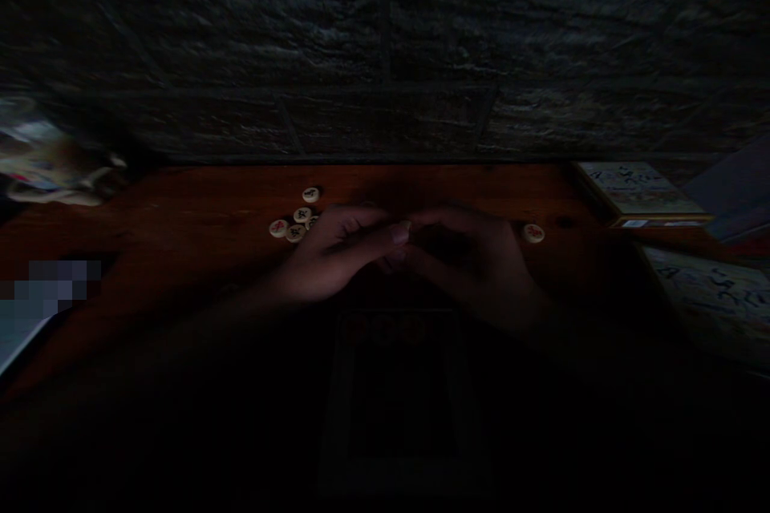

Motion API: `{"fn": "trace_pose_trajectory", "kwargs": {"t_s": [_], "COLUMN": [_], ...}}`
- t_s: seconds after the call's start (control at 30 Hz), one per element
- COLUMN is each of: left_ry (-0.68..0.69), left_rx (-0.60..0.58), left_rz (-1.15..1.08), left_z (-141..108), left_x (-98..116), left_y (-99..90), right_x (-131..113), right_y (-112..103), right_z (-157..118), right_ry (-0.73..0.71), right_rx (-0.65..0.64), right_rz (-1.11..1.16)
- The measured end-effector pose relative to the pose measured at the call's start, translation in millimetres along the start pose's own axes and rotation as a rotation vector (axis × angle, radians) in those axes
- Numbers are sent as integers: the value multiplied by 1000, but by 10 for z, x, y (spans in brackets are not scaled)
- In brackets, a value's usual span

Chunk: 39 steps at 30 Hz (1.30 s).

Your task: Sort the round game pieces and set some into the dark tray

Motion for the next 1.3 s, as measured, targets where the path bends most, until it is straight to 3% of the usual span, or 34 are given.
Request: {"fn": "trace_pose_trajectory", "kwargs": {"t_s": [1.3], "left_ry": [-6], "left_rx": [32], "left_rz": [24], "left_z": [-1], "left_x": [0], "left_y": [10], "right_x": [-20], "right_y": [-6], "right_z": [9], "right_ry": [37], "right_rx": [-38], "right_rz": [-26]}}
Point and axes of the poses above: each hand's wrist, its own z-axis towards the middle knuckle, its own y-axis out of the palm, x = y × z, the point moved 1 cm from there along z, towards the middle knuckle, and after that the axes turned 13 degrees about z, right-handed, at the moved point
